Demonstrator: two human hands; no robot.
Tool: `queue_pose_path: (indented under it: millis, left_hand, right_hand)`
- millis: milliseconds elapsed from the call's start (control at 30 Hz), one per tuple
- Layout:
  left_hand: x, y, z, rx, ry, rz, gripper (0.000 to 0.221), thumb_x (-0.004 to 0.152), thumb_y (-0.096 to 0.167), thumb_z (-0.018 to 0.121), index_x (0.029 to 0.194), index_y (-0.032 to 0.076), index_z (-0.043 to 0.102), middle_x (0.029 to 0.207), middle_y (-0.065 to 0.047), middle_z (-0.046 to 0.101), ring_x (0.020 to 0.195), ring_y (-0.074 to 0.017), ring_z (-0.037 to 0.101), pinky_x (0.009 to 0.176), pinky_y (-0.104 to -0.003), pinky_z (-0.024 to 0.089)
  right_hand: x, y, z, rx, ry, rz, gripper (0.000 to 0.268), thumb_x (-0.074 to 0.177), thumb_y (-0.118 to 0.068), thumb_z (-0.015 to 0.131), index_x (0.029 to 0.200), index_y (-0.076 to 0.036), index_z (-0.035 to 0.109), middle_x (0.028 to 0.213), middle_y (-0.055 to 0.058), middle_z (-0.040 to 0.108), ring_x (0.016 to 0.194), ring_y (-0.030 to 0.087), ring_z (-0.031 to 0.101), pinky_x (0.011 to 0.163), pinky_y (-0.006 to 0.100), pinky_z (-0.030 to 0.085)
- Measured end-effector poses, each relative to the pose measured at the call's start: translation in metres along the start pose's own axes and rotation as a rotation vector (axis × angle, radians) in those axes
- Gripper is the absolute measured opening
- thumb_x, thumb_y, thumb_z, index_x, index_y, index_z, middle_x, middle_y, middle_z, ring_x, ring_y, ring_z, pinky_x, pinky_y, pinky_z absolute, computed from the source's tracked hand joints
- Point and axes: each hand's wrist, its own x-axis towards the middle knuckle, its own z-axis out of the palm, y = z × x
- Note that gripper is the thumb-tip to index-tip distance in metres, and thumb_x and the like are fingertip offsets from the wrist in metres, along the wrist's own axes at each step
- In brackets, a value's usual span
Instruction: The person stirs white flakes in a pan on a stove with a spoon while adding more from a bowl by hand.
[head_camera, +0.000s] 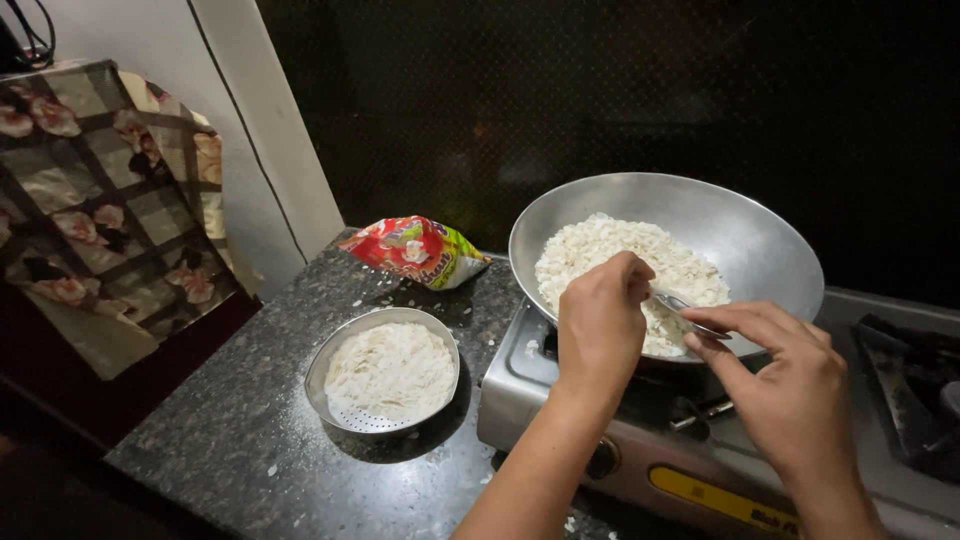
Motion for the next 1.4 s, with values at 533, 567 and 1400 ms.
queue_pose_path:
  millis: [533, 567, 1400]
  left_hand:
    - [0.001, 0.008, -0.006, -0.057, -0.028, -0.060, 0.024, 0.075, -0.015, 0.059, 0.092, 0.000, 0.068, 0.081, -0.013, 0.068, 0.074, -0.0259, 0.067, 0.069, -0.036, 0.054]
    - [0.000, 0.008, -0.005, -0.062, -0.026, -0.056, 0.024, 0.075, -0.015, 0.058, 0.092, 0.000, 0.068, 0.082, -0.013, 0.068, 0.074, -0.0255, 0.068, 0.070, -0.036, 0.054]
    - [0.006, 0.012, -0.011, -0.040, 0.029, -0.039, 0.027, 0.073, -0.016, 0.058, 0.093, 0.001, 0.066, 0.078, -0.015, 0.068, 0.074, -0.0295, 0.068, 0.070, -0.039, 0.054]
  right_hand:
    - [0.005, 0.004, 0.000, -0.122, -0.051, 0.042, 0.021, 0.081, -0.028, 0.081, 0.102, -0.026, 0.082, 0.103, -0.004, 0.078, 0.086, 0.018, 0.067, 0.081, 0.035, 0.054]
    - [0.006, 0.001, -0.002, -0.109, -0.054, 0.051, 0.022, 0.081, -0.027, 0.080, 0.103, -0.026, 0.082, 0.102, -0.003, 0.078, 0.081, 0.017, 0.067, 0.078, 0.034, 0.055]
    - [0.047, -0.021, -0.024, -0.463, -0.263, -0.090, 0.029, 0.085, -0.021, 0.070, 0.114, -0.019, 0.076, 0.102, 0.003, 0.072, 0.080, 0.020, 0.074, 0.078, 0.038, 0.059]
